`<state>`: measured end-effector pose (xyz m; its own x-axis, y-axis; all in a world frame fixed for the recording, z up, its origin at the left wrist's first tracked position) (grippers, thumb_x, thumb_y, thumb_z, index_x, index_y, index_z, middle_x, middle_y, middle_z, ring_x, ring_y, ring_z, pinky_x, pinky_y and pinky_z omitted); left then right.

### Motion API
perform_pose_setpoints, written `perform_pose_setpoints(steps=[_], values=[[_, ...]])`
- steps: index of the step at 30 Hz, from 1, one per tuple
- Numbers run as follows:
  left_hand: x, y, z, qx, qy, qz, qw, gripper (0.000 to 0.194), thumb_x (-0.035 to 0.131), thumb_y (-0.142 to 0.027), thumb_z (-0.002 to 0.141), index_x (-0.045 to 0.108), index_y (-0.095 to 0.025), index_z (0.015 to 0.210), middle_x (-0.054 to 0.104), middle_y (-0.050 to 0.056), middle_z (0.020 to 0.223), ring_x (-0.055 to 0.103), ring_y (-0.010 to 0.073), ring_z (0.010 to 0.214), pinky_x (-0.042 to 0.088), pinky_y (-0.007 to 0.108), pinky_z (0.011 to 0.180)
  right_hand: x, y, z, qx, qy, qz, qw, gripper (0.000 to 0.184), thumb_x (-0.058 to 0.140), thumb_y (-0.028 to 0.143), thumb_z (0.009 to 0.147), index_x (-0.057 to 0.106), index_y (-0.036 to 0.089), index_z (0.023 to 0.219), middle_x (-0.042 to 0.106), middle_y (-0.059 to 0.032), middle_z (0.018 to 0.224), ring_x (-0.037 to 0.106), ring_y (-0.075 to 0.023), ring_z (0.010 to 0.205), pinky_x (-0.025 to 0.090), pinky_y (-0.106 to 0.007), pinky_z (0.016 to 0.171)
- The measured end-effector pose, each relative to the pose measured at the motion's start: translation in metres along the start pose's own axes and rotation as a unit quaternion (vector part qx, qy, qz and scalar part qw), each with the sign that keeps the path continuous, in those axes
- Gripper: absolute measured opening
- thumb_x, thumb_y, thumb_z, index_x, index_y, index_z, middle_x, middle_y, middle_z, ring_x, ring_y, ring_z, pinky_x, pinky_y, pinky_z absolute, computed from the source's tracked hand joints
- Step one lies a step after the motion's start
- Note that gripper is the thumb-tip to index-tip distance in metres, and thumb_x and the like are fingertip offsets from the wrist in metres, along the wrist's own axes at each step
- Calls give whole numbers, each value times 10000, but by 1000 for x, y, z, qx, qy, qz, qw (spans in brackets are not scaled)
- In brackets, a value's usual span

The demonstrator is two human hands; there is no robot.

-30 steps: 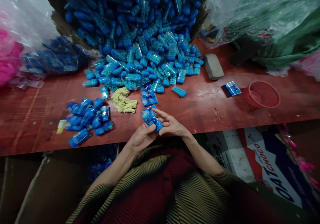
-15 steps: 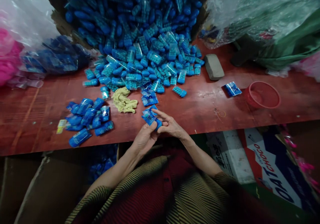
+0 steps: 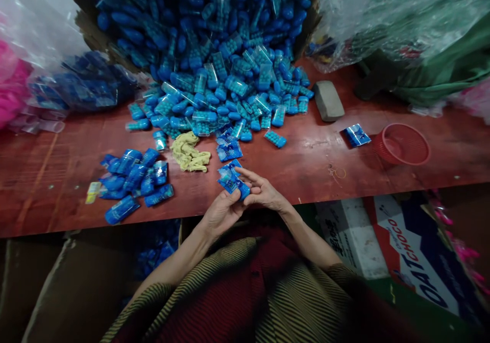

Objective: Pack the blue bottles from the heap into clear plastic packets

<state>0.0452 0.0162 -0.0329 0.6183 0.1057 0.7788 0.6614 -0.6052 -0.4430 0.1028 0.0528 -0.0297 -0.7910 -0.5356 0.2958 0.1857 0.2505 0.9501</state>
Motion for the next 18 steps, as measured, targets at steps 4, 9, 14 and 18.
perform_pose_setpoints(steps=[4, 9, 14, 18], values=[[-4, 1, 0, 12, -17, -8, 1000, 266, 726, -270, 710, 687, -112, 920, 722, 91, 873, 658, 199, 911, 474, 295, 884, 4, 2, 1, -16, -2, -18, 1000, 814, 790, 352, 628, 432, 296, 1357, 586, -30, 1243, 555, -204, 1116, 419, -339, 979], [1, 3, -1, 21, -24, -6, 999, 288, 748, -311, 681, 696, -130, 899, 726, 74, 817, 643, 225, 975, 473, 329, 912, 3, 10, -2, -46, -38, -71, 996, 669, 704, 382, 727, 466, 267, 1341, 652, -13, 1090, 595, -181, 999, 414, -337, 971], [2, 2, -2, 36, -47, -22, 998, 248, 733, -297, 700, 698, -136, 886, 726, 66, 815, 657, 212, 933, 477, 333, 909, -2, 13, -2, -50, -72, -111, 990, 647, 719, 392, 695, 523, 259, 1297, 656, -9, 1078, 599, -193, 970, 439, -329, 931], [-2, 6, -1, 19, -42, -34, 998, 184, 689, -279, 745, 700, -137, 862, 731, 70, 846, 672, 191, 870, 496, 310, 866, 5, 4, 2, -18, -40, -65, 997, 706, 747, 364, 658, 498, 277, 1313, 621, -8, 1151, 584, -198, 1026, 429, -335, 953]])
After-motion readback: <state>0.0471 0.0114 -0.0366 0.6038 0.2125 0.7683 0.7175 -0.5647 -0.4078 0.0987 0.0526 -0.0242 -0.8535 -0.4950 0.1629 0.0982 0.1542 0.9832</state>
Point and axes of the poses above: each hand's wrist, its own z-axis towards the middle knuckle, its own x-axis out of the palm, y = z × x, the point moved 9 cm from there along z, towards the middle knuckle
